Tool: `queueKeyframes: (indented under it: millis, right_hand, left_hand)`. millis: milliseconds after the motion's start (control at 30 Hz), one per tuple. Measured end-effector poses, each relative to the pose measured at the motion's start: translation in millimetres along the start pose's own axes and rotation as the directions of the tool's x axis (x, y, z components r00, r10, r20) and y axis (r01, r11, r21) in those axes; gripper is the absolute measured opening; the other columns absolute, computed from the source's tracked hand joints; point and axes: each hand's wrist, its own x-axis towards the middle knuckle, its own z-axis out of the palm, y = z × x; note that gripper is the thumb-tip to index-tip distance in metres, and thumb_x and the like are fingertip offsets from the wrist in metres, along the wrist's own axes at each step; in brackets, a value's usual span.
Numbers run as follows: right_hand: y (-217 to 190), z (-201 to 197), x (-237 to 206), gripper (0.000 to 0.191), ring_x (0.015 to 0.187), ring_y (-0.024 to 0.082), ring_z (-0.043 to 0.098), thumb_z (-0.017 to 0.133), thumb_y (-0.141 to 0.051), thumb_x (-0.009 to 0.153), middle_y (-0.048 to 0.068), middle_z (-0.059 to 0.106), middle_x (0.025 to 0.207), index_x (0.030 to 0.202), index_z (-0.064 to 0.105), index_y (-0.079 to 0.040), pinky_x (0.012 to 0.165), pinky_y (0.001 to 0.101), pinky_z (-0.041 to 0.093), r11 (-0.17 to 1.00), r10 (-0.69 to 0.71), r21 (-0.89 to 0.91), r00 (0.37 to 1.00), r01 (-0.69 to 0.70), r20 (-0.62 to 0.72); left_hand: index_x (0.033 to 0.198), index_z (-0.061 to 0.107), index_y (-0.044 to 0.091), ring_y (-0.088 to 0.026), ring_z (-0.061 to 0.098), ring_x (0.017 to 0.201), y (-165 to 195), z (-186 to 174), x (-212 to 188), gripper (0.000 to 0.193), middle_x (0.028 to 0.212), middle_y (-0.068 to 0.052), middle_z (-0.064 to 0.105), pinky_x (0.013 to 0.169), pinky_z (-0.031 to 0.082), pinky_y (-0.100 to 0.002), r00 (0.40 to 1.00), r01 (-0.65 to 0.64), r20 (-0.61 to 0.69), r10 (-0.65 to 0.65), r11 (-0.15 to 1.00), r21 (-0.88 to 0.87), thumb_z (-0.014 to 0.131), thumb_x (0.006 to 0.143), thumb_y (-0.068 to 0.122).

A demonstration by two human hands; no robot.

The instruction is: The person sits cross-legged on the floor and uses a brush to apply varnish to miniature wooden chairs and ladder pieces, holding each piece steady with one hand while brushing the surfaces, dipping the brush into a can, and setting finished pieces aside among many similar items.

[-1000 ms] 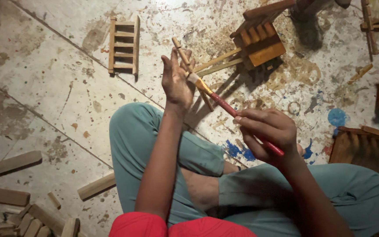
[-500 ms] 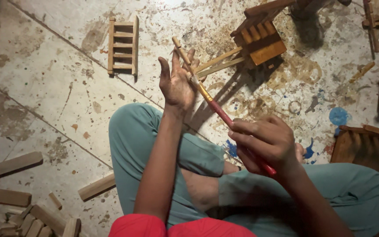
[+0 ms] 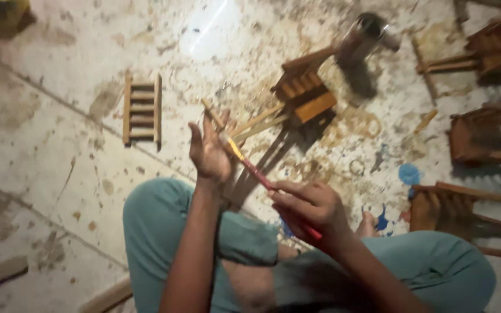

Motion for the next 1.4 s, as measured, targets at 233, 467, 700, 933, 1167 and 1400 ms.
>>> queueKeyframes:
  millis: [233, 467, 700, 933, 1167, 1400]
  right_hand:
    - [-1, -6, -1, 0.020, 0.080, 0.022, 0.074, 0.083, -0.013, 0.082, 0.004, 0.079, 0.105, 0.101, 0.076, -0.013, 0.069, 0.0336, 0.057, 0.994, 0.108, 0.022, 0.993, -0.107, -0.056]
    - [17, 2, -3, 0.022, 0.091, 0.027, 0.080, 0.079, -0.008, 0.084, 0.010, 0.080, 0.106, 0.106, 0.076, -0.007, 0.076, 0.0351, 0.062, 0.956, 0.183, 0.253, 0.976, -0.150, -0.114]
    - [50, 24, -17, 0.021, 0.091, 0.018, 0.079, 0.074, -0.002, 0.083, 0.012, 0.079, 0.107, 0.103, 0.076, -0.005, 0.071, 0.0285, 0.063, 0.897, 0.391, 0.294, 0.901, -0.329, -0.185]
    - [90, 30, -40, 0.012, 0.083, 0.013, 0.069, 0.071, -0.005, 0.091, 0.010, 0.079, 0.102, 0.101, 0.078, -0.003, 0.068, 0.0248, 0.054, 0.692, 0.527, 0.619, 0.846, -0.372, -0.080]
    - [110, 34, -43, 0.017, 0.059, 0.010, 0.067, 0.073, -0.016, 0.090, 0.006, 0.076, 0.079, 0.100, 0.080, -0.004, 0.054, 0.0254, 0.054, 0.509, 0.851, 0.510, 0.495, -0.693, -0.177]
    - [121, 30, -39, 0.015, 0.059, 0.007, 0.067, 0.072, -0.017, 0.092, 0.002, 0.074, 0.067, 0.090, 0.081, -0.005, 0.052, 0.0240, 0.051, 0.589, 0.797, 0.463, 0.573, -0.662, -0.194]
  left_hand:
    - [0.166, 0.008, 0.017, -0.043, 0.018, 0.156, 2, 10, -1, 0.105, 0.170, -0.025, 0.016, 0.123, 0.020, -0.053, 0.997, 0.001, -0.074, 0.004, 0.998, 0.067, 0.051, 0.089, 0.074]
    - [0.166, 0.012, 0.014, -0.043, 0.024, 0.153, 3, 21, 3, 0.097, 0.169, -0.024, 0.020, 0.121, 0.023, -0.052, 0.998, -0.047, -0.050, 0.048, 0.999, 0.022, 0.049, 0.094, 0.068]
    - [0.166, 0.010, 0.021, -0.044, 0.017, 0.155, -5, 2, 9, 0.095, 0.168, -0.024, 0.015, 0.122, 0.020, -0.052, 0.994, -0.023, -0.106, 0.027, 0.999, 0.044, 0.050, 0.092, 0.065]
    - [0.162, 0.018, 0.019, -0.043, 0.019, 0.154, -16, -23, 15, 0.090, 0.167, -0.023, 0.022, 0.119, 0.022, -0.061, 0.983, -0.006, -0.182, 0.010, 1.000, 0.023, 0.052, 0.092, 0.063]
    - [0.147, 0.045, 0.021, -0.037, 0.046, 0.137, -26, -36, 21, 0.071, 0.152, -0.018, 0.049, 0.105, 0.038, -0.060, 0.905, 0.107, -0.423, -0.044, 0.986, 0.126, 0.057, 0.088, 0.058]
    - [0.140, 0.053, 0.020, -0.026, 0.063, 0.105, -26, -34, 16, 0.062, 0.140, -0.014, 0.058, 0.079, 0.052, -0.042, 0.872, 0.204, -0.477, -0.110, 0.967, 0.150, 0.068, 0.087, 0.050]
